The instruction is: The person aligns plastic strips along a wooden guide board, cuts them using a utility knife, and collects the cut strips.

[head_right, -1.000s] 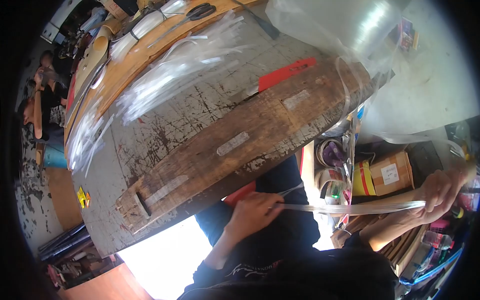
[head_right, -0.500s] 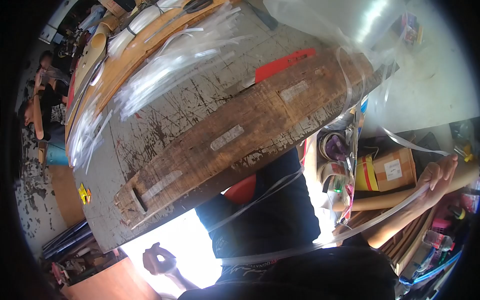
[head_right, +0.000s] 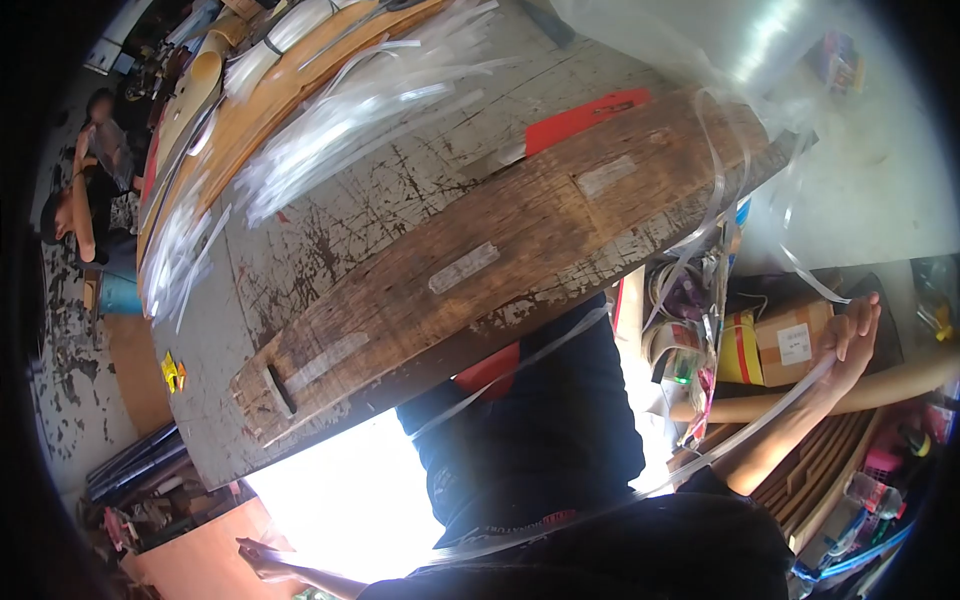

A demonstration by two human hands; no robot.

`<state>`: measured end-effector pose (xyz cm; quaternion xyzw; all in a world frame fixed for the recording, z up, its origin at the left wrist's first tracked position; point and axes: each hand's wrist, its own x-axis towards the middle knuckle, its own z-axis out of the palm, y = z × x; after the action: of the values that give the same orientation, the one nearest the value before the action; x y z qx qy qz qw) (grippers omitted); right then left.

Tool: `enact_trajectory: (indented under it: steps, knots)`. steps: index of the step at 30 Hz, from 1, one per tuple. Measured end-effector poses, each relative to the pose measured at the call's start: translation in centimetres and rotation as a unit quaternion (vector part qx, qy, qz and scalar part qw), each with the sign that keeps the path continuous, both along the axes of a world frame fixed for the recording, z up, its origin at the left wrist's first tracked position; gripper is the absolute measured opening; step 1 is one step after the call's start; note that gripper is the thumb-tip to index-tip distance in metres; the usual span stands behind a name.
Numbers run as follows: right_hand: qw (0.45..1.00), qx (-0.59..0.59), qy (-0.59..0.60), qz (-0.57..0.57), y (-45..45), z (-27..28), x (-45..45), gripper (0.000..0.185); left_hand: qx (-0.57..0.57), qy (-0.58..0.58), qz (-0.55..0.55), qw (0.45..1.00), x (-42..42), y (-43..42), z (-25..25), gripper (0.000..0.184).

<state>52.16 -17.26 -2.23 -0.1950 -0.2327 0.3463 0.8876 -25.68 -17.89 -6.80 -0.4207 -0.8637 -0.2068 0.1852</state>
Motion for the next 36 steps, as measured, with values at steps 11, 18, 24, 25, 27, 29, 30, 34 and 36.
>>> enact_trajectory:
  steps: [11,18,24,25,27,29,30,34,36]
  knots:
    - [0.966,-0.252,-0.042,-0.042,4.0,1.2,-4.4,0.025,-0.085,-0.098,0.037,0.991,-2.8,-2.6,-1.0,0.029]
    - [0.347,-0.793,-0.493,0.09,6.3,-0.6,-8.3,0.027,-0.132,-0.14,0.047,0.98,-4.2,-4.0,-1.0,0.034]
    - [0.435,-0.558,-0.695,0.124,8.9,-5.7,-15.6,0.023,-0.205,-0.204,0.011,0.957,-5.9,-5.6,0.4,0.039]
    - [0.452,-0.562,-0.679,0.141,9.5,-4.4,-16.5,0.018,-0.228,-0.222,-0.01,0.948,-6.0,-5.5,0.8,0.039]
    - [0.424,-0.453,-0.751,0.225,11.2,-5.4,-19.8,0.012,-0.283,-0.265,-0.053,0.92,-5.7,-4.6,1.3,0.041]
    - [0.483,-0.301,-0.803,0.177,12.1,-9.4,-21.6,0.014,-0.42,-0.271,-0.021,0.866,-3.6,-2.1,0.1,0.043]
    - [0.474,-0.285,-0.813,0.181,12.6,-11.8,-22.2,0.016,-0.509,-0.276,0.047,0.814,-1.0,0.4,-0.6,0.066]
    - [0.553,-0.286,-0.78,0.06,14.3,-15.7,-24.4,0.025,-0.385,-0.313,-0.16,0.853,9.7,5.9,-3.1,0.054]
    - [0.574,-0.323,-0.751,0.05,14.8,-14.5,-25.3,0.032,-0.333,-0.269,-0.272,0.862,15.4,8.8,-3.3,0.044]
